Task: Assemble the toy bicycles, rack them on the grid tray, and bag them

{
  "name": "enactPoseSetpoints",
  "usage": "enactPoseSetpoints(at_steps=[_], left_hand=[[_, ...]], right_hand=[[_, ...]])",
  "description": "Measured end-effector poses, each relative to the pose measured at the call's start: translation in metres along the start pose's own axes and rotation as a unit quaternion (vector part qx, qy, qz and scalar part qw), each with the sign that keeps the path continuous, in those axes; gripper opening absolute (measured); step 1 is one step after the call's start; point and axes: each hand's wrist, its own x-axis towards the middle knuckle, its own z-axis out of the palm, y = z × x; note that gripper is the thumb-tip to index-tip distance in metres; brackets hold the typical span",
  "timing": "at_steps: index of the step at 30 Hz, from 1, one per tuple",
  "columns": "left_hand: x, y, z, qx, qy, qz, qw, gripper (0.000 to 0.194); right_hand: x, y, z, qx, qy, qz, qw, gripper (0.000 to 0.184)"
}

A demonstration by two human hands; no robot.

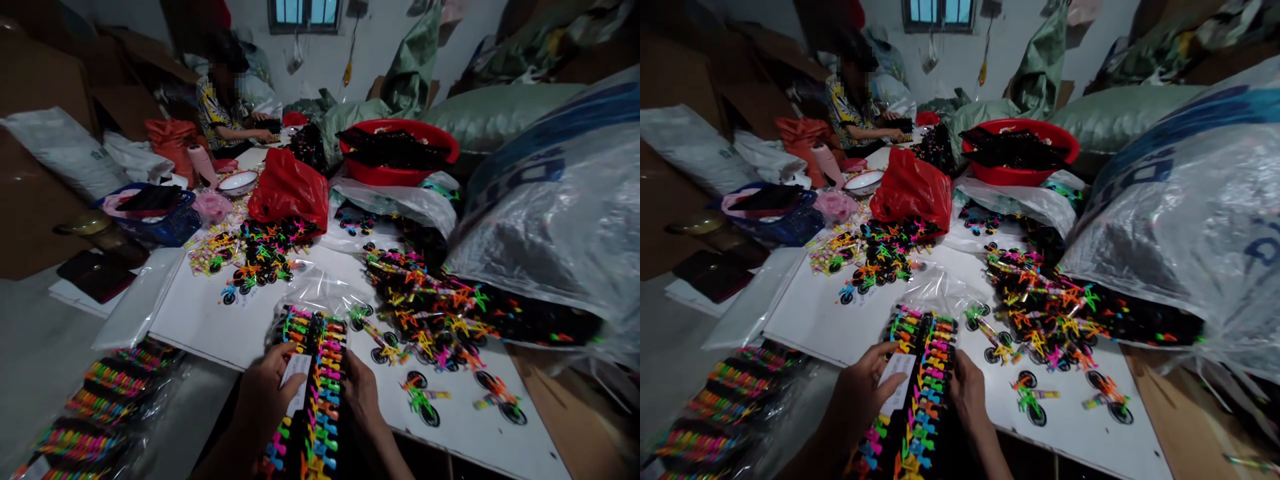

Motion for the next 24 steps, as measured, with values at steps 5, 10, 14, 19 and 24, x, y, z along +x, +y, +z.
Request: enactPoseSetpoints(at_steps=[5, 10, 14, 19, 24], left_hand=[[0.003, 0.0, -0.006, -0.073, 0.007, -0.002, 0.997, 0.042], [-0.001, 0.013, -0.004, -0.117, -0.006, 0.005, 0.993, 0.042], [-0.004, 0.023, -0.007, -0.134, -0.025, 0.007, 0.991, 0.044], [-0.006, 0.01, -0.036, -0.139, -0.087, -0.037, 0.986, 0.041], [0.036, -0.023, -0.084, -0.048, 0.115, -0.048, 0.991, 0.044]], right_hand=[[-0.009, -0.012, -0.025, 0.001, 0.012, 0.02, 1.0, 0.032], [-0.01, -0.08, -0.048, -0.082, 0.085, -0.073, 0.99, 0.028], [0.004, -0.125, -0.031, -0.106, -0.014, -0.176, 0.979, 0.015], [0.01, -0.123, -0.012, -0.095, -0.02, -0.181, 0.979, 0.014], [0.01, -0.116, -0.01, -0.174, -0.009, -0.218, 0.96, 0.011]])
